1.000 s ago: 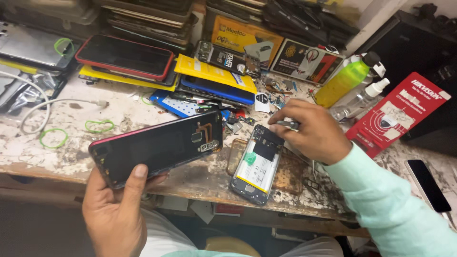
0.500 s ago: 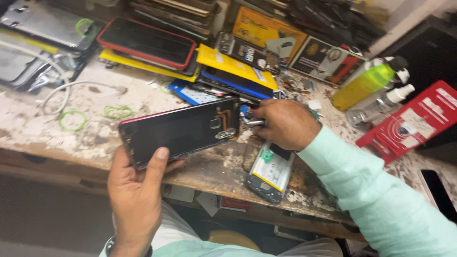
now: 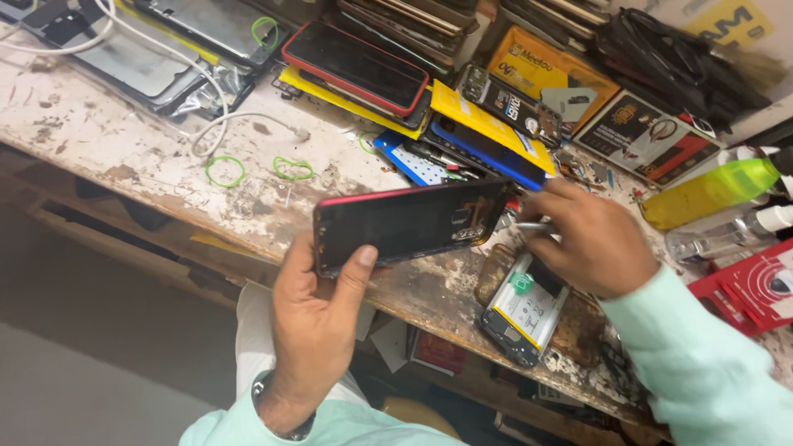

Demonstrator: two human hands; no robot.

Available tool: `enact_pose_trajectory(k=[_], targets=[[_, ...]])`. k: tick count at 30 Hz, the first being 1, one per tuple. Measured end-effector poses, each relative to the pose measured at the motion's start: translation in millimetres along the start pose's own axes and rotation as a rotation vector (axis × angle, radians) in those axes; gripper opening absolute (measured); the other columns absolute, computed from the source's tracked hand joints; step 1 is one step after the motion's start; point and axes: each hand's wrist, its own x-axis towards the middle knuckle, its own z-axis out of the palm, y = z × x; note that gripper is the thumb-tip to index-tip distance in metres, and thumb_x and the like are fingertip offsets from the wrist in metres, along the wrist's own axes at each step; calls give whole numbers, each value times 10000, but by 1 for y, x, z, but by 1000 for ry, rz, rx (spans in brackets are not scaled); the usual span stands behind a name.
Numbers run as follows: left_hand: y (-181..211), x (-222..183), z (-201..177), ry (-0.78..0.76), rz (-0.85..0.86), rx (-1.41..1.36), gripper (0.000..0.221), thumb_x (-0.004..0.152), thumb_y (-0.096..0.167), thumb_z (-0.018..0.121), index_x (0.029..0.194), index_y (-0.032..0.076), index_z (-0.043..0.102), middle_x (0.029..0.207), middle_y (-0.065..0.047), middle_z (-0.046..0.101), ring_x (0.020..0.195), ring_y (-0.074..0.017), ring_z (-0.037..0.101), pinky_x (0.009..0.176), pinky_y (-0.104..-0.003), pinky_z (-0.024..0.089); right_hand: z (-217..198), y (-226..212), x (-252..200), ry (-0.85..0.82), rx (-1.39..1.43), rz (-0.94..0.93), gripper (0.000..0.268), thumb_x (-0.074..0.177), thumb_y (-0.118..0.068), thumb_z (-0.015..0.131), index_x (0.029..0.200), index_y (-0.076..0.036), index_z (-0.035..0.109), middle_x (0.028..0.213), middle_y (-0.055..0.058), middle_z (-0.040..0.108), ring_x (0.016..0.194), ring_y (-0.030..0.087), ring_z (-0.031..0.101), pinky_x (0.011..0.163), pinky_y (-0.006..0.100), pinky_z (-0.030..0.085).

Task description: The person uses a screwdriver to remove screws from the internal frame of a disassembled smartphone. They carefully detach the motherboard and other components from the phone's chassis, placing them on the workbench. The person then picks up a separate red phone casing and uses the screwdriver to remove screws from its back panel.

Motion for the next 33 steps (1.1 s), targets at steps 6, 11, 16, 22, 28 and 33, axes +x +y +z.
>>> enact_pose_trajectory(k=[6, 11, 16, 22, 28, 33], targets=[[7, -9, 5, -2, -3, 143, 118, 1009, 79, 694, 1092, 17, 638, 918, -3, 705, 836, -34, 599, 736, -194, 507, -17, -31, -54, 472, 25, -165, 165, 829, -88, 824, 968, -84, 736, 897, 87, 657, 716, 217, 679, 627, 336, 538], [16, -18, 14, -76, 131, 221, 152, 998, 60, 705, 1123, 18, 632, 964, -7, 724, 887, -44, 616, 815, -203, 516, -8, -55, -72, 563, -13, -381, 275, 749, -5, 853, 986, -93, 744, 801, 39, 614, 653, 198, 630, 583, 333, 508], [19, -31, 17, -51, 34, 225, 147, 964, 38, 757, 1083, 36, 670, 864, -19, 707, 770, -49, 601, 674, -210, 503, -10, -57, -76, 512, -39, -487, 331, 700, -49, 893, 998, -63, 748, 759, 27, 589, 598, 198, 596, 519, 356, 456], [21, -34, 20, -122, 105, 263, 145, 965, 50, 736, 1085, 35, 655, 984, -39, 742, 837, -69, 693, 652, -202, 525, -10, -65, -75, 495, -32, -501, 311, 738, -58, 877, 1017, -65, 739, 761, 34, 572, 603, 207, 598, 528, 364, 461], [25, -32, 25, -143, 181, 342, 137, 986, 74, 725, 1093, 30, 652, 990, -53, 757, 871, -102, 721, 792, -249, 573, -11, -71, -67, 409, -51, -488, 315, 703, -111, 852, 1000, -69, 757, 727, 31, 580, 553, 211, 569, 496, 378, 434], [26, -29, 25, -139, 184, 367, 136, 984, 86, 726, 1085, 31, 654, 909, -47, 739, 813, -106, 687, 752, -265, 557, -14, -75, -62, 360, -59, -463, 324, 699, -143, 854, 999, -83, 747, 748, 32, 598, 577, 229, 585, 513, 379, 452]])
